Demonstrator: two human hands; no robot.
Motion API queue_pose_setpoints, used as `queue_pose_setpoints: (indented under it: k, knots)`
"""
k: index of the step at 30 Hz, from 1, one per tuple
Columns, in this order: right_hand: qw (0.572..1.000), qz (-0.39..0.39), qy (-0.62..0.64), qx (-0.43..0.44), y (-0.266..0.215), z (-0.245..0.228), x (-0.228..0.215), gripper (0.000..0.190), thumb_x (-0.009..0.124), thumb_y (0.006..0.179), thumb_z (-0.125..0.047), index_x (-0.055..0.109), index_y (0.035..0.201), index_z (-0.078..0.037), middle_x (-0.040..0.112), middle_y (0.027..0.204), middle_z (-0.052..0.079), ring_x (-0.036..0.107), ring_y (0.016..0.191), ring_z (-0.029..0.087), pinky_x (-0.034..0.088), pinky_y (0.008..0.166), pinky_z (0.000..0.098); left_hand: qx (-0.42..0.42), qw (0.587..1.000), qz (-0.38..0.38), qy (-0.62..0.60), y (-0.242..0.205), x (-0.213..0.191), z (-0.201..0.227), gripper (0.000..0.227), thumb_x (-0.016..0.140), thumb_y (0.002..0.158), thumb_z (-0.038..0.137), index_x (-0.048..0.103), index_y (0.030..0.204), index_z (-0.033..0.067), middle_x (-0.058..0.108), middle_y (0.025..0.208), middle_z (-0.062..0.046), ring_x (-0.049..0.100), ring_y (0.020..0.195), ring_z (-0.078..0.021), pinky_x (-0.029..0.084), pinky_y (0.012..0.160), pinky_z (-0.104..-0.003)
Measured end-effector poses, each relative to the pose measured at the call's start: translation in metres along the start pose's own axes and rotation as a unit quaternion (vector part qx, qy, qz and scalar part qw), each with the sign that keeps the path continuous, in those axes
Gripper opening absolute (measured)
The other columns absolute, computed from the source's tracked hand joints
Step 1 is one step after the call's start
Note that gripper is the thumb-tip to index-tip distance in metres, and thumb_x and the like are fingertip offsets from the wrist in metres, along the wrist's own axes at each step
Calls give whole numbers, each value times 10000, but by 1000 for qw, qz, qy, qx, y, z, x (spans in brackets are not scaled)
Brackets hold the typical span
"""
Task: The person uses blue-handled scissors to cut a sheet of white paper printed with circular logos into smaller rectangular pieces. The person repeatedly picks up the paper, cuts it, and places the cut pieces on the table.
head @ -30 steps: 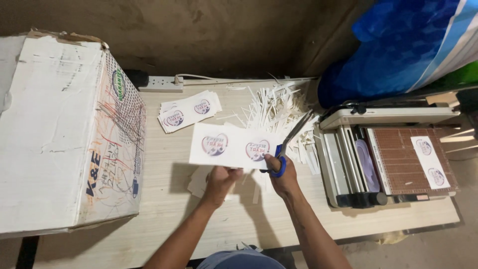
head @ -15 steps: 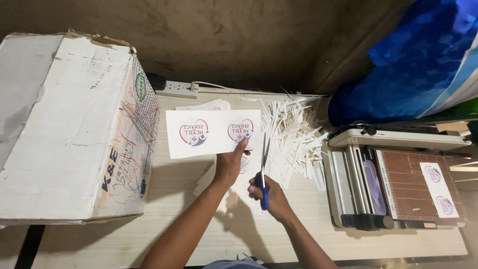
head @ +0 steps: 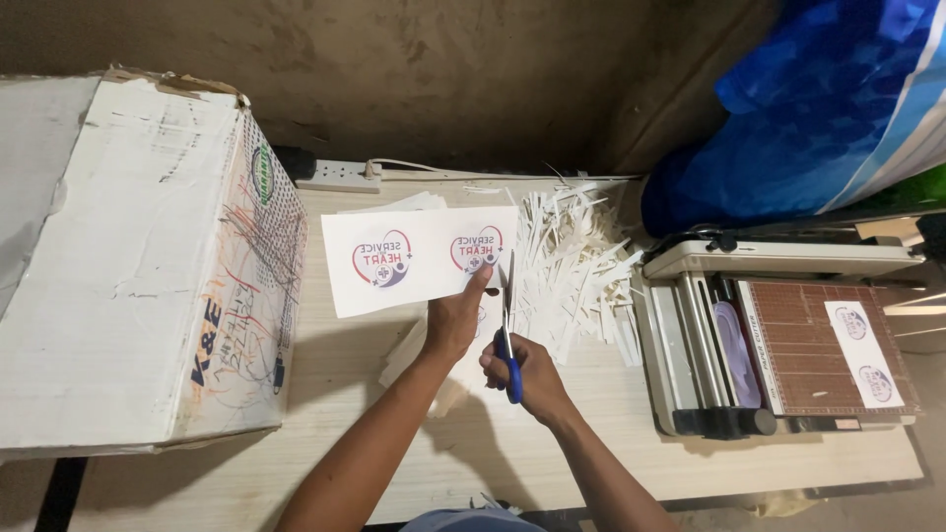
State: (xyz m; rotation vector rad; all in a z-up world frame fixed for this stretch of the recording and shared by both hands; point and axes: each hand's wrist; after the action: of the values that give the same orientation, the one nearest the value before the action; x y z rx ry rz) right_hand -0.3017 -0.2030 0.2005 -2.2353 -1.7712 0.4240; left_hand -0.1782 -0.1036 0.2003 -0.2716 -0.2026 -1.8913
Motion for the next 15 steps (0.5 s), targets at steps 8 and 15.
queue_pose_setpoints:
  k: [8, 15]
  knots:
    - [999, 24, 38, 9, 3, 11, 2, 203, 755, 898, -199, 651, 841, -33, 614, 617, 33, 596, 505, 111, 532, 491, 262, 6, 1000, -5, 17, 1, 2, 2, 369, 678, 970, 235, 649, 1240, -14, 708, 1140, -107, 652, 1037, -190, 538, 907, -339]
    - [998, 57, 18, 37, -3, 2, 2, 216, 761, 892, -205, 661, 813, -32, 608, 588, 41, 582, 476, 113, 524, 468, 276, -4, 1000, -13, 6, 3, 5, -2, 369, 681, 967, 237, 655, 1235, -16, 709, 1119, -105, 651, 1010, -188, 545, 880, -340]
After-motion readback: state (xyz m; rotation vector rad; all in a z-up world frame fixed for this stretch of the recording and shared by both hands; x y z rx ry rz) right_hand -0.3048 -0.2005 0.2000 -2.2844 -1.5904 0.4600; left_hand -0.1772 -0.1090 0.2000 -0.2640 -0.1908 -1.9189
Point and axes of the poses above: each hand's wrist, its own y-axis towards the middle knuckle, its own x-axis out of the palm, z = x × y
